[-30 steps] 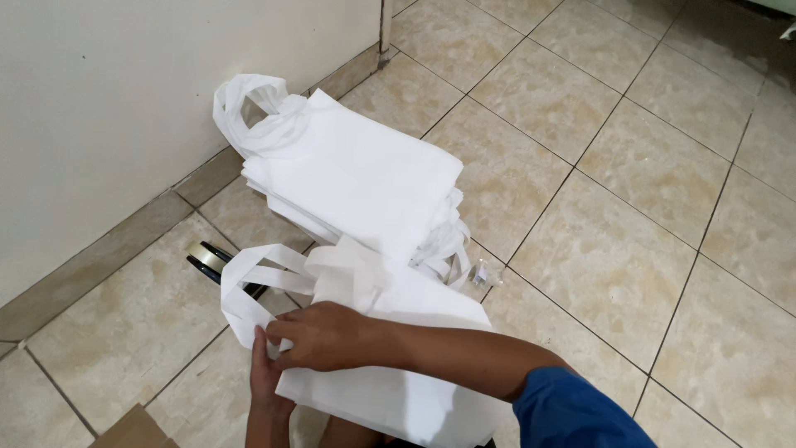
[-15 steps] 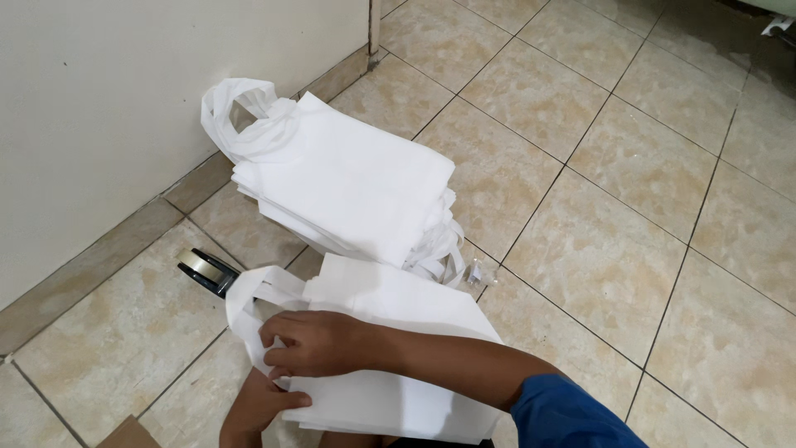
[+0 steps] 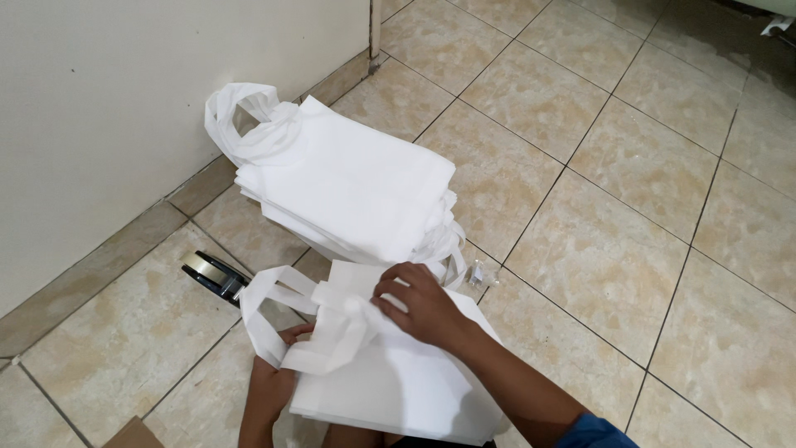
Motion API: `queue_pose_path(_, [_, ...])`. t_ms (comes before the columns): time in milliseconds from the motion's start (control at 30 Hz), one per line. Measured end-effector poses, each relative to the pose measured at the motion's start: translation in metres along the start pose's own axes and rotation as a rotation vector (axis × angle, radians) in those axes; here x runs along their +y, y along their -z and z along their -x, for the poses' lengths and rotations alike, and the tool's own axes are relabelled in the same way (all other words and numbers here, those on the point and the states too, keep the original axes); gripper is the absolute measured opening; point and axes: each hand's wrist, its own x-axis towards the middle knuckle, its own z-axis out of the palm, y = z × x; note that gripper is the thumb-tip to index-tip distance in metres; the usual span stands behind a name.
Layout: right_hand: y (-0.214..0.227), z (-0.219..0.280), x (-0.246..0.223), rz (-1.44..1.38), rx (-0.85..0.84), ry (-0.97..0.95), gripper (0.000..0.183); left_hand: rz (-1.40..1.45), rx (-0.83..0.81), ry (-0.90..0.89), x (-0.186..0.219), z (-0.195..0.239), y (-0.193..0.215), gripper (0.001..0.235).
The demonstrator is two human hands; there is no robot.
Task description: The person sits on the floor and folds white plastic shopping bags by hand. They take bags from a stack, fold them neatly, and place them into a new pile. A tape dispenser is visible nearby but is not used.
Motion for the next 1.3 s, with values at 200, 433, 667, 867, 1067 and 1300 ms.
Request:
queue_pose_path(200, [0.014,0.027,0.032,0.033,-0.033,-0.287,0.012,0.78,0.046,0.122,-0.006,-0.006,-0.008,0.041])
queue_pose_path(433, [0.025,0.024,0.033,-0.005,-0.199,-0.325,0.019,1.09,-0.095,0.038,-0.03,-0.011,0.002,0.032])
queue_pose_path(667, [0.001,-0.008,0.057,0.213,0.002,-0.134,0.017,1.133,-0.175,-0.078,-0.03,-0.009,0.007,0.023])
queue_pose_path(867, [-0.032,-0.022,0.068,0.567,-0.482,-0.368,0.07,1.149,-0.16,-0.086,-0.033,-0.012,0.007,0.02])
queue_pose_path(1067, [-0.037,-0.011,0.077,0.709,-0.178,-0.091,0.043,1.161,-0.134,-0.068,-0.037,-0.013,0.008,0.021])
queue_pose_path(1300, [-0.022,-0.017,0.09,0.487,-0.019,-0.064,0.028,1.154,-0.12,-0.041,-0.034,-0.012,0.006,0.023])
